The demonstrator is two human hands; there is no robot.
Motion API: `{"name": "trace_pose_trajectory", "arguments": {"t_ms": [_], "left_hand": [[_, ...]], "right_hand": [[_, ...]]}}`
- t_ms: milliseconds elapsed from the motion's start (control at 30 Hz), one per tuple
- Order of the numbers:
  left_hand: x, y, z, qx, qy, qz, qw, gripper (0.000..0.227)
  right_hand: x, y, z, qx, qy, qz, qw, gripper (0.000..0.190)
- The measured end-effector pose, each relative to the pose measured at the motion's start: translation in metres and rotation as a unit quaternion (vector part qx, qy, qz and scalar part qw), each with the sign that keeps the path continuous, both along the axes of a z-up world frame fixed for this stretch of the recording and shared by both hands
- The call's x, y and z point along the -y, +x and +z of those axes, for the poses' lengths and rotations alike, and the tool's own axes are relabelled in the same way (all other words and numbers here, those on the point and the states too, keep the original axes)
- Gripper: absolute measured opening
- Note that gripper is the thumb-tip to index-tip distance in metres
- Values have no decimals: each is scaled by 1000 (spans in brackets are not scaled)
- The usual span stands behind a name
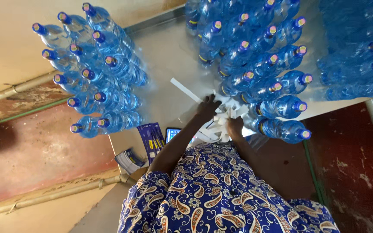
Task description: The person repeatedly picks up water bottles, applies purple labels to them, and places them back among other bottles on a metal table. A smartphone is visible on the table throughout the process.
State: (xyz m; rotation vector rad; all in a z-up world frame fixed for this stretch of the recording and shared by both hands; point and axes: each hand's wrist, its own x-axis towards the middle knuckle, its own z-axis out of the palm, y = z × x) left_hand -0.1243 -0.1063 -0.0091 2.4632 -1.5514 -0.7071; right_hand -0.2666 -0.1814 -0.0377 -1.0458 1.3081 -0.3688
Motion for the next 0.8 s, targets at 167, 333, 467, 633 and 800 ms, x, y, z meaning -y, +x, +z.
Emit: {"name": "trace_pose_trajectory", "arguments": {"t_ms": [167,333,467,633,800], "left_hand": [[6,-25,-27,-87,-41,39,995,28],[-8,-49,-13,-429,-232,246,838,43],[-25,-43,-4,-378,-124,154,904,57],[-44,-13,13,-477,-138,237,835,68],[-67,22,15,-129,-1,204,970,100]], "right_hand": [[6,1,6,-22,71,14,997,49],[-2,11,13,-58,64,125,988,39],[-6,19,21,-64,-18,212,975,21],[18,-1,7,-38,36,152,987,36],[24,-18,-10,-150,-32,69,986,58]]}}
